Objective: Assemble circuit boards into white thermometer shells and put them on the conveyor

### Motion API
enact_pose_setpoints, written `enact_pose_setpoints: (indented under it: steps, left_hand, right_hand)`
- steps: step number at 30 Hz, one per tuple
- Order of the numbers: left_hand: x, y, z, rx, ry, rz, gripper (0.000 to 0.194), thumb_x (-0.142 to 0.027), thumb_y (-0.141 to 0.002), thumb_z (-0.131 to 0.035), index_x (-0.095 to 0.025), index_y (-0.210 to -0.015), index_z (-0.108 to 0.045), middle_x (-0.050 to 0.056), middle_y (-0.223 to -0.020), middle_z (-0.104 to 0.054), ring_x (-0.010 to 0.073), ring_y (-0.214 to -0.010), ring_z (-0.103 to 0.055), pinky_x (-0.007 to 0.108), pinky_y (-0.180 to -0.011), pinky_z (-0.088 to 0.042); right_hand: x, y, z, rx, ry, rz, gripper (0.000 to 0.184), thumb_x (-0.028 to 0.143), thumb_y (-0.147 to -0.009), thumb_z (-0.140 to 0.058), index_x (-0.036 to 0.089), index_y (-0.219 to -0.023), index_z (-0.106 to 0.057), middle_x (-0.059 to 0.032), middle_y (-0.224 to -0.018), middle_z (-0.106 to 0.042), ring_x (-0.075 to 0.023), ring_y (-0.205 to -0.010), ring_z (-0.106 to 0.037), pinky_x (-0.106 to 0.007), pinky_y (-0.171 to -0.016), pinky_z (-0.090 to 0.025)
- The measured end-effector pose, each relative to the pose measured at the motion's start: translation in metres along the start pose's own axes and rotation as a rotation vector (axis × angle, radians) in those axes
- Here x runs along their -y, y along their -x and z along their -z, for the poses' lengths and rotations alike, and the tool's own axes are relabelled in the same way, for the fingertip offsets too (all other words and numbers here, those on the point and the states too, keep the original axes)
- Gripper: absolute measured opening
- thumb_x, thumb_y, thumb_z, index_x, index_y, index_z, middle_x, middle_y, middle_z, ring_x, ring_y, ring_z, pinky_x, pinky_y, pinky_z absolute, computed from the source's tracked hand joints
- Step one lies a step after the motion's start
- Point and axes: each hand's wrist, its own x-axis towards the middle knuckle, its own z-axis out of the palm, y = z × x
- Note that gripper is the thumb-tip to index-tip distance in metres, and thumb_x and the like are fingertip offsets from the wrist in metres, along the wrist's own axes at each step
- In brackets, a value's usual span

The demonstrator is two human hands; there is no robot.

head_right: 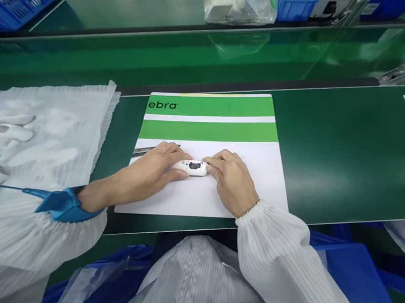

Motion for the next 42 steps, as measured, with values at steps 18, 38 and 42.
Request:
enact_pose_setpoints:
  steps: [18,38,42]
  left_hand:
    - [-0.002,-0.048,-0.022,-0.165,0.016,-0.148,0.031,-0.033,-0.101,-0.034,-0.015,-0.119,-0.053,0.012,-0.123,-0.052,0.0234,-0.107,-0.044,0.041,-0.096,-0.041]
    - [-0.002,-0.041,-0.028,-0.296,0.112,-0.003,0.035,-0.036,-0.103,-0.031,-0.019,-0.079,-0.051,0.003,-0.077,-0.054,0.0175,-0.076,-0.047,0.033,-0.074,-0.040]
    - [0.000,-0.025,-0.018,-0.200,0.249,0.005,0.032,-0.038,-0.101,-0.038,-0.018,-0.092,-0.061,0.004,-0.090,-0.063,0.0175,-0.085,-0.053,0.032,-0.077,-0.041]
  right_hand:
    - [0.003,0.013,-0.030,-0.215,0.279,0.205,0.029,0.015,-0.093,-0.057,0.013,-0.122,-0.058,-0.0094,-0.103,-0.064,-0.0213,-0.091,-0.050,-0.036,-0.083,-0.051]
    - [-0.012,0.007,-0.010,-0.066,0.179,0.192,0.032,0.006,-0.092,-0.054,0.017,-0.121,-0.064,-0.0068,-0.102,-0.064,-0.0203,-0.090,-0.053,-0.034,-0.079,-0.050]
    - [-0.012,0.002,-0.004,-0.047,0.204,0.137,0.028,0.008,-0.094,-0.052,0.018,-0.113,-0.069,-0.0049,-0.093,-0.067,-0.0198,-0.086,-0.056,-0.033,-0.075,-0.048]
